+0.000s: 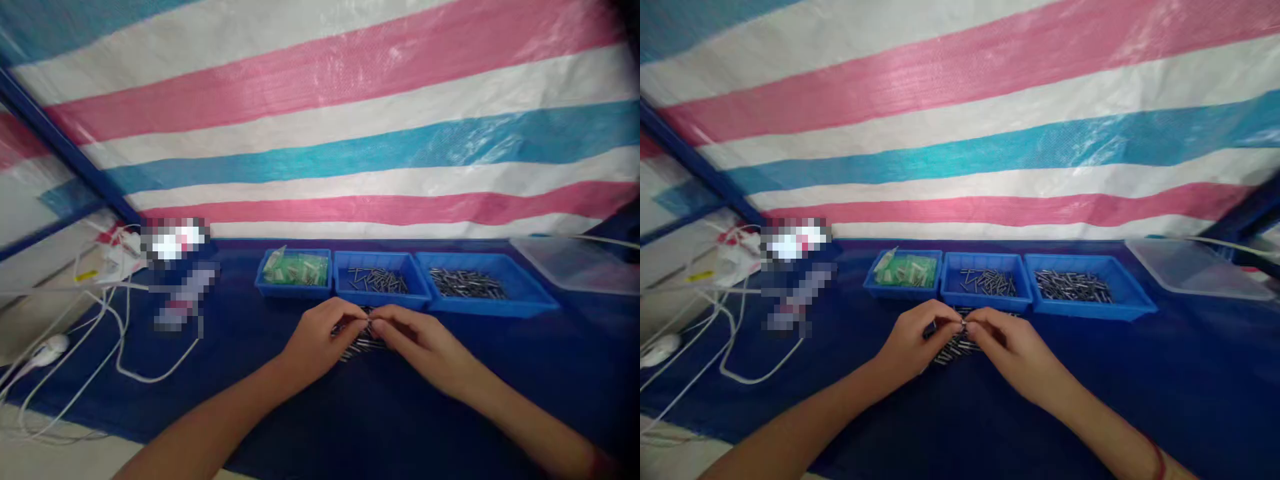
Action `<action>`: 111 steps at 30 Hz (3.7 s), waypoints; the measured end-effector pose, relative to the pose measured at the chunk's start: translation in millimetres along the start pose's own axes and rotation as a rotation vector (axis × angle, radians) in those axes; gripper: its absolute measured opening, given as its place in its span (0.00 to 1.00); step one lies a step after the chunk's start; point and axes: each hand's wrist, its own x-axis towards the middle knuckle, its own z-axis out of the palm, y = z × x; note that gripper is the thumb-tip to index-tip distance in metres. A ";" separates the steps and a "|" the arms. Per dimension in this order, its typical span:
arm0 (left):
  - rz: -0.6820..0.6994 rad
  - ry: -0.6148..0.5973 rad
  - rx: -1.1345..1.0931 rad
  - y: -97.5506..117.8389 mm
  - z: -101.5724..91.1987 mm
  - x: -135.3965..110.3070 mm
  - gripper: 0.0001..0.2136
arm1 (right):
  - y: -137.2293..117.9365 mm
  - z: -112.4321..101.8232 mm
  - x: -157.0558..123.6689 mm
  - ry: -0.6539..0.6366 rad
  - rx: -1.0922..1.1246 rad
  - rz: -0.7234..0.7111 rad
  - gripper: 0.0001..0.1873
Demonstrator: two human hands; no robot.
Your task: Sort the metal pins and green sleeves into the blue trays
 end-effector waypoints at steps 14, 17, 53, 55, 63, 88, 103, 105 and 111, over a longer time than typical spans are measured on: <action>-0.161 0.073 -0.264 -2.6 3.7 -7.9 0.06 | 3.1 12.6 1.5 0.090 0.122 -0.019 0.13; -0.126 0.091 -0.219 -2.7 3.1 -7.5 0.06 | 5.0 10.1 0.8 0.195 0.098 -0.061 0.10; -0.013 -0.046 0.285 -5.5 14.3 -5.6 0.07 | 2.7 -13.6 0.4 0.196 -0.373 -0.283 0.06; -0.022 -0.031 0.183 -3.0 15.5 -5.9 0.05 | 1.9 -8.7 -0.4 0.213 -0.258 -0.263 0.08; -0.122 0.060 -0.029 2.7 17.3 -8.9 0.05 | -1.3 0.8 -0.9 0.261 -0.066 -0.187 0.10; -0.038 0.021 0.069 -0.7 7.2 -7.3 0.10 | -11.8 -32.5 -5.6 0.402 -0.380 -0.376 0.08; 0.095 -0.194 0.603 -5.7 16.8 -7.0 0.06 | 10.0 -65.9 2.0 0.609 -0.802 -0.224 0.12; 0.054 -0.155 0.553 -3.1 16.9 -6.7 0.06 | 3.2 -52.5 -0.1 0.479 -0.737 -0.274 0.11; -0.056 -0.040 0.312 -2.2 15.2 -6.9 0.06 | -1.6 -21.5 -0.2 0.201 -0.399 -0.250 0.08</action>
